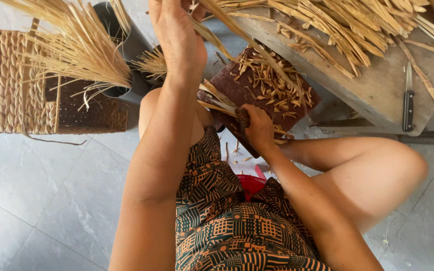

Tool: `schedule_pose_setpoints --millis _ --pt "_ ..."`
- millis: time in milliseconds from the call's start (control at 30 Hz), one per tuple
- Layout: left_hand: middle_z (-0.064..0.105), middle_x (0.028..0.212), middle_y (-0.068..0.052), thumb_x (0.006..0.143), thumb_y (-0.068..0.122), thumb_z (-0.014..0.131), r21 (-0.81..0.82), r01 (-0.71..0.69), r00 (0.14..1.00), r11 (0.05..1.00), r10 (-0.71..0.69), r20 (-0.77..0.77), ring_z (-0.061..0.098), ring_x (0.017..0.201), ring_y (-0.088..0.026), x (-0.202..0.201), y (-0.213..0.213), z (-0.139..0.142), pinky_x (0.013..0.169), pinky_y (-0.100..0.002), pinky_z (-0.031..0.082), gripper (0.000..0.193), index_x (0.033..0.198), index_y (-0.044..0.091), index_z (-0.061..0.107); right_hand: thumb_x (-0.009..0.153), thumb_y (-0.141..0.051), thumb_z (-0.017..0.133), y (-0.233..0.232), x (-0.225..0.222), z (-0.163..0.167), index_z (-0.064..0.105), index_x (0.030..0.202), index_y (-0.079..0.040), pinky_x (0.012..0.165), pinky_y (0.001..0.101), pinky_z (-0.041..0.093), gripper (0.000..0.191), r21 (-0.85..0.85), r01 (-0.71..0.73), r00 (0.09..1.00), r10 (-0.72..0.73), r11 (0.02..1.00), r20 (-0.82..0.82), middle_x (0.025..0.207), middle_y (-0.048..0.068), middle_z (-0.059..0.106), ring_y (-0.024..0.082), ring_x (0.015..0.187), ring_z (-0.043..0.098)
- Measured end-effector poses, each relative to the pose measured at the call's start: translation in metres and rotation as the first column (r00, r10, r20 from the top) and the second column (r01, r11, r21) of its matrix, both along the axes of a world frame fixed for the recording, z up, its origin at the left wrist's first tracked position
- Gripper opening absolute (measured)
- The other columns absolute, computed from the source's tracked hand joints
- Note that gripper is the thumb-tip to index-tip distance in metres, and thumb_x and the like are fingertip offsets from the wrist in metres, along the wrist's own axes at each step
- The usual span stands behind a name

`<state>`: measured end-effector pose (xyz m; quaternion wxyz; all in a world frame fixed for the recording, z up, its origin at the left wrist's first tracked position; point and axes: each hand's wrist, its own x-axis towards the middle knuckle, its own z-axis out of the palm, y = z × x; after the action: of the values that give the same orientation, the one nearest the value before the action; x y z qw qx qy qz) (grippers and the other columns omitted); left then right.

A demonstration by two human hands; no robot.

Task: The person sits on the floor and trims dried palm leaves with scissors, cutting strips one at a time and placing trimmed pieces on the table while discarding scraps. They repeatedly pick up new leaves from the table and continue cutting them into shorter sections.

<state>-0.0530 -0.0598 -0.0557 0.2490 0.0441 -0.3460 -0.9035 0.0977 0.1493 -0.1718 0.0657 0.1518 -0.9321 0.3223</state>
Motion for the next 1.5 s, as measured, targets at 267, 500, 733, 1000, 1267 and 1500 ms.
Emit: schedule_pose_setpoints --millis 267,500,733,1000,1267,1500 --pt "0.053 0.073 -0.003 0.105 0.018 0.063 0.058 0.046 0.980 0.997 -0.033 -0.194 0.051 0.066 -0.016 -0.006 -0.002 0.001 0.063 -0.037 0.046 0.019 0.093 0.008 0.053 0.086 0.002 0.070 0.019 -0.008 0.014 0.063 0.122 -0.013 0.074 0.0418 0.057 0.040 -0.156 0.083 0.991 -0.066 0.984 0.114 0.100 0.012 0.073 0.032 0.088 0.074" --pt "0.055 0.075 -0.007 0.108 0.021 0.065 0.119 0.020 0.981 0.993 0.004 -0.193 0.053 0.069 -0.017 -0.007 -0.009 0.007 0.064 -0.036 0.044 0.027 0.091 0.002 0.056 0.084 -0.002 0.076 0.084 -0.008 0.070 0.066 0.124 -0.015 0.072 0.0388 0.055 0.043 -0.020 -0.175 0.909 0.170 0.984 0.381 0.094 0.012 0.075 0.027 0.084 0.073" --pt "0.066 0.085 -0.007 0.105 0.030 0.067 -0.038 -0.077 0.994 0.996 0.073 -0.085 0.050 0.061 -0.010 0.008 -0.008 0.032 0.052 -0.029 0.040 0.026 0.096 0.007 0.061 0.084 0.010 0.075 0.150 0.019 0.118 0.059 0.123 -0.006 0.086 0.0257 0.055 0.045 -0.600 -0.014 0.965 0.168 0.800 0.201 0.111 0.004 0.067 0.012 0.096 0.063" --pt "0.080 0.110 -0.004 0.096 0.031 0.074 -0.446 0.490 0.857 0.749 -0.509 0.087 0.052 0.052 -0.002 0.052 0.072 0.056 0.044 -0.022 0.044 0.034 0.122 0.010 0.073 0.090 0.013 0.072 0.120 0.014 0.127 0.058 0.126 -0.006 0.080 0.0225 0.052 0.043 -0.729 0.170 0.985 -0.133 0.663 0.109 0.102 0.005 0.068 0.010 0.091 0.065" --pt "0.077 0.096 0.000 0.095 0.023 0.077 -0.364 0.503 0.864 0.784 -0.475 0.169 0.053 0.065 0.000 0.057 0.096 0.057 0.054 -0.019 0.041 0.030 0.119 0.006 0.075 0.090 0.012 0.074 0.095 0.011 0.123 0.057 0.126 -0.006 0.081 0.0219 0.051 0.044 -0.686 0.136 0.990 -0.119 0.714 0.072 0.102 0.003 0.066 0.009 0.094 0.062" --pt "0.078 0.091 0.001 0.096 0.022 0.077 -0.356 0.595 0.800 0.721 -0.575 0.171 0.048 0.061 -0.002 0.063 0.093 0.053 0.054 -0.020 0.040 0.025 0.113 0.004 0.079 0.088 -0.008 0.083 0.099 -0.001 0.151 0.054 0.140 -0.006 0.102 0.0295 0.051 0.059 -0.538 0.039 0.999 -0.019 0.842 0.042 0.124 0.005 0.067 0.016 0.115 0.064"
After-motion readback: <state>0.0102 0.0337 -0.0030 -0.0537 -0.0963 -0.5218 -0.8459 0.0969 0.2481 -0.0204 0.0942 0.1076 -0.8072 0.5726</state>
